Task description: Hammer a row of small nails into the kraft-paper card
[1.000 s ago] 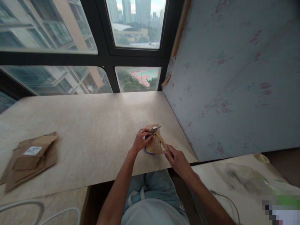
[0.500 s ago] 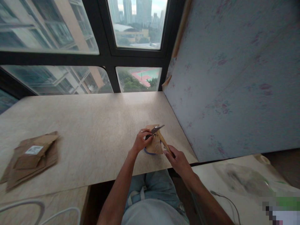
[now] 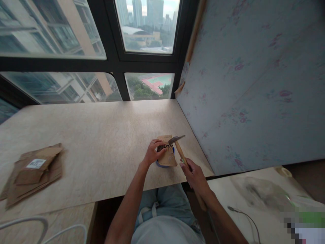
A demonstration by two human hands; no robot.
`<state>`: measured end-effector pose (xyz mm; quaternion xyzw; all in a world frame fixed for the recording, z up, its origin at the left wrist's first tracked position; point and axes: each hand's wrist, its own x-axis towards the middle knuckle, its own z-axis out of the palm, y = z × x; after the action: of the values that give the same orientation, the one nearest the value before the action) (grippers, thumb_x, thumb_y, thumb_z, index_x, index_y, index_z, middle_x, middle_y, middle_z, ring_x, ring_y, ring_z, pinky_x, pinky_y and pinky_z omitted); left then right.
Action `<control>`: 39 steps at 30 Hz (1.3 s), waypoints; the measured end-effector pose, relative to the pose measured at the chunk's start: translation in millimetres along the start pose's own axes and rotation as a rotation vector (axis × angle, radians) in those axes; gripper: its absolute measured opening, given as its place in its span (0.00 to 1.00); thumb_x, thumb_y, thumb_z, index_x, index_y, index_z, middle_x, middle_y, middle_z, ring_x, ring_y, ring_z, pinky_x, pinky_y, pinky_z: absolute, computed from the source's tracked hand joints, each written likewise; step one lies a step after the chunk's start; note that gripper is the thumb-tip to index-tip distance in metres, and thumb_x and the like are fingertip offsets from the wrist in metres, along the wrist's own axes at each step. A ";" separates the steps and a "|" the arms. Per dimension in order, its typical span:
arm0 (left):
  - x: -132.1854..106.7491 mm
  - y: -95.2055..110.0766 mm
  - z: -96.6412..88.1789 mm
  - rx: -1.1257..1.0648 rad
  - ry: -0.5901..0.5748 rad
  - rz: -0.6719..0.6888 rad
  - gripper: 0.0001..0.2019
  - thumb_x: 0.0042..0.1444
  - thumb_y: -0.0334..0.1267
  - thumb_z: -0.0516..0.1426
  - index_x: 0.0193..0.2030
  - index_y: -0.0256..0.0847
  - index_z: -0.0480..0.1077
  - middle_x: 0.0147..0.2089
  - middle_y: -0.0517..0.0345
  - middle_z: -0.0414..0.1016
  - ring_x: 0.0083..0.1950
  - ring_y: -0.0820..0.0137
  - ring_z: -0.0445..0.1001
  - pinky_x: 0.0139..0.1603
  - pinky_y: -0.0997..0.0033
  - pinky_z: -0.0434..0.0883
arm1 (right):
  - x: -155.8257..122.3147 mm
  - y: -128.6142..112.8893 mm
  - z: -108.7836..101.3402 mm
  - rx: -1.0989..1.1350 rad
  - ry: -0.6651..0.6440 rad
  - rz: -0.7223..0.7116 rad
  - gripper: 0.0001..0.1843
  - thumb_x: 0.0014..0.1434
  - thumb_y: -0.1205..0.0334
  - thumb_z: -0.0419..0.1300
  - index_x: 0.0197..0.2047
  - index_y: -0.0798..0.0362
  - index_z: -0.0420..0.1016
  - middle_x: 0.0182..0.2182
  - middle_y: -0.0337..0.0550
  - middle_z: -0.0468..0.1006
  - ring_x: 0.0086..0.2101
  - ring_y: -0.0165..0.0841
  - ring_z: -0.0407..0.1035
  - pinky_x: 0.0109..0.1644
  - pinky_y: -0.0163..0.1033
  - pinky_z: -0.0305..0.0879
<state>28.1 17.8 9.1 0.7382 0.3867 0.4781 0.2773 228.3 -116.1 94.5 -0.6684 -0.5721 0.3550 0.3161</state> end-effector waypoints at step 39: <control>4.3 -0.2 2.7 0.044 -0.024 0.017 0.04 0.53 0.36 0.62 0.35 0.42 0.78 0.40 0.51 0.77 0.48 0.62 0.72 0.52 0.56 0.69 | 4.7 0.6 3.2 0.011 -0.073 0.002 0.21 0.64 0.50 0.52 0.49 0.57 0.76 0.17 0.31 0.65 0.15 0.28 0.58 0.18 0.31 0.53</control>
<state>31.6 21.4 10.0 0.7530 0.3876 0.4630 0.2615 226.3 -111.5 91.7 -0.6540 -0.5805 0.3826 0.2983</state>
